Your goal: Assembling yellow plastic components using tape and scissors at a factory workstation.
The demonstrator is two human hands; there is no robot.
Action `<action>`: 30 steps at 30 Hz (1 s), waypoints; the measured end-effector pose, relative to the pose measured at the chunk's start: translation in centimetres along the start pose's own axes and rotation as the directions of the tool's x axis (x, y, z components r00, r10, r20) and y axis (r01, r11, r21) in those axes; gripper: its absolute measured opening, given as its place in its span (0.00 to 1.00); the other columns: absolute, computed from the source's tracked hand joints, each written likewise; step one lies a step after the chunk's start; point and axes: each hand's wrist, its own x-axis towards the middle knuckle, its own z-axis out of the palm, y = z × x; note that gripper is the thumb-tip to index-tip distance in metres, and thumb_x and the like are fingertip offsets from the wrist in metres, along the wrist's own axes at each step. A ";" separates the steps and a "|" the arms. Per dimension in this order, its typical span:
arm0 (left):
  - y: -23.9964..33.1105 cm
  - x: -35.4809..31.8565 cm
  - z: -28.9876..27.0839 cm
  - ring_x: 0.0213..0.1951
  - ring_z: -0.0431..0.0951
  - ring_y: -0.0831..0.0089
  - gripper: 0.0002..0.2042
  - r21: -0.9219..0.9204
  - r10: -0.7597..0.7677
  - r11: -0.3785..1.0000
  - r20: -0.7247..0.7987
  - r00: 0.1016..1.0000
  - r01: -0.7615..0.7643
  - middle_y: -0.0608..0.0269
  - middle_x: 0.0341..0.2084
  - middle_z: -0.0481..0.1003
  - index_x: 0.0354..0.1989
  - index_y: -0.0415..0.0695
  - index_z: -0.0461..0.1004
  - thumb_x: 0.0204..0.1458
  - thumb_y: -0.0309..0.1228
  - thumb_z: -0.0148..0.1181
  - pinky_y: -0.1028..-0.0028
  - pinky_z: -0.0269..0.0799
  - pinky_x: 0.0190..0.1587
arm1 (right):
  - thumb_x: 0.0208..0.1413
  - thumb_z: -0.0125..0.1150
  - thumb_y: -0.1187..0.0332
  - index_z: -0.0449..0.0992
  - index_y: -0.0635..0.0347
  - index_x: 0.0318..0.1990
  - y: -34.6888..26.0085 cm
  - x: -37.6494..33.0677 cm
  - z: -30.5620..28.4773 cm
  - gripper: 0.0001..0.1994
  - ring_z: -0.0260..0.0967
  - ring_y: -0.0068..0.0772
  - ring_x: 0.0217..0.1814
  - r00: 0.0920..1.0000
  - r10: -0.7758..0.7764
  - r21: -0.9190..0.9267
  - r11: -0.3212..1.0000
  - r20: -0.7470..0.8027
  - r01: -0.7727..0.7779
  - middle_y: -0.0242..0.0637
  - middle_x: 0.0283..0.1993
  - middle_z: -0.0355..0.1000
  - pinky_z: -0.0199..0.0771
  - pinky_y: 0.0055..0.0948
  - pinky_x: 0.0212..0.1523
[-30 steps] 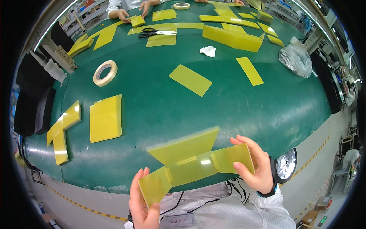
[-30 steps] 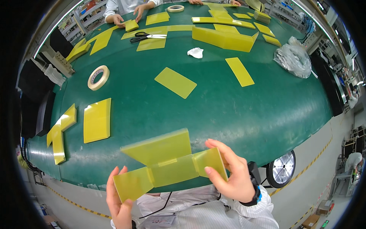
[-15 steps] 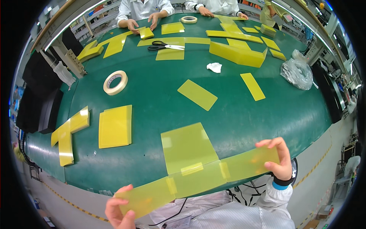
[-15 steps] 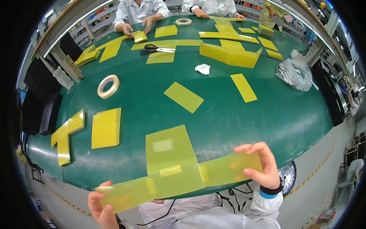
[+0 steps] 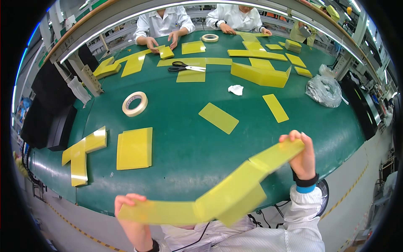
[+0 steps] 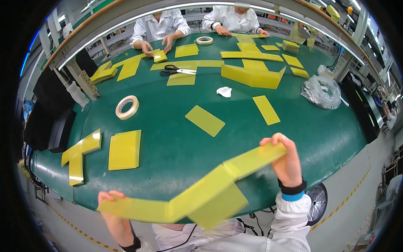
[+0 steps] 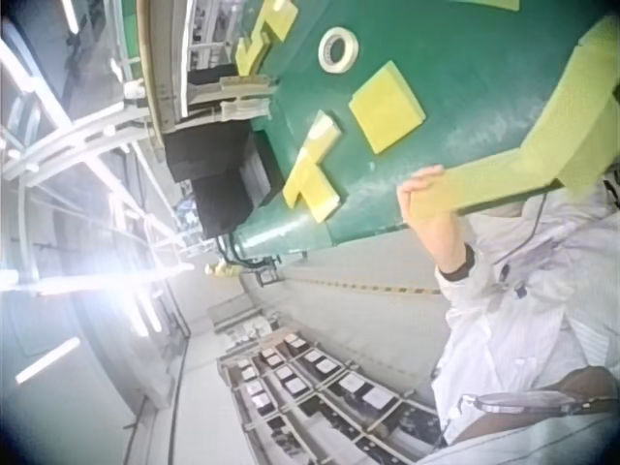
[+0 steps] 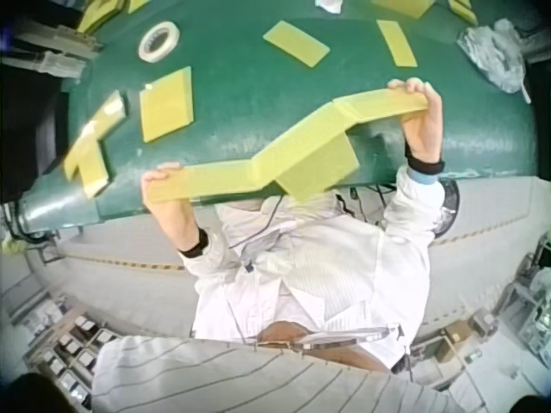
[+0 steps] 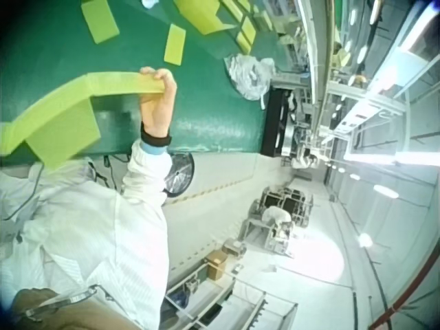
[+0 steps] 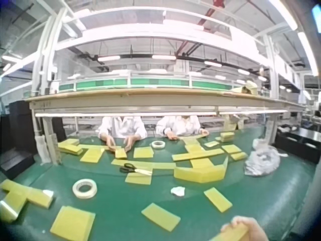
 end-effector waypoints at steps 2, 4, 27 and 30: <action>-1.6 1.2 1.1 0.34 0.73 0.72 0.14 -0.053 -0.079 0.996 -0.114 0.990 0.073 0.54 0.35 0.72 0.34 0.42 0.62 0.43 0.16 0.60 0.75 0.71 0.36 | 0.62 0.47 0.56 0.66 0.58 0.31 1.6 1.7 -2.5 0.15 0.70 0.38 0.42 0.994 0.092 0.062 0.994 -0.066 -0.087 0.47 0.39 0.71 0.73 0.30 0.45; -2.7 1.9 1.4 0.31 0.73 0.73 0.14 -0.043 -0.088 0.996 -0.169 0.982 0.082 0.55 0.33 0.72 0.32 0.42 0.63 0.43 0.15 0.62 0.76 0.71 0.34 | 0.62 0.47 0.53 0.67 0.59 0.31 2.8 2.5 -3.6 0.18 0.71 0.38 0.45 0.994 0.088 0.071 0.994 -0.062 -0.084 0.47 0.38 0.72 0.74 0.32 0.49; -7.8 -6.3 5.6 0.50 0.69 0.46 0.23 0.628 0.009 0.585 0.627 0.779 -0.512 0.44 0.56 0.60 0.41 0.40 0.69 0.38 0.33 0.72 0.54 0.67 0.50 | 0.46 0.65 0.72 0.52 0.64 0.65 8.3 -9.9 1.5 0.39 0.64 0.49 0.54 0.941 0.079 -0.878 0.394 0.328 0.273 0.49 0.58 0.63 0.66 0.35 0.54; -7.3 -6.5 5.2 0.54 0.66 0.46 0.30 0.648 -0.061 0.561 0.652 0.756 -0.515 0.40 0.61 0.55 0.53 0.40 0.65 0.39 0.30 0.68 0.58 0.67 0.51 | 0.44 0.67 0.72 0.51 0.62 0.65 8.0 -10.8 1.7 0.40 0.64 0.49 0.56 0.944 0.124 -0.884 0.404 0.307 0.235 0.49 0.58 0.62 0.68 0.35 0.53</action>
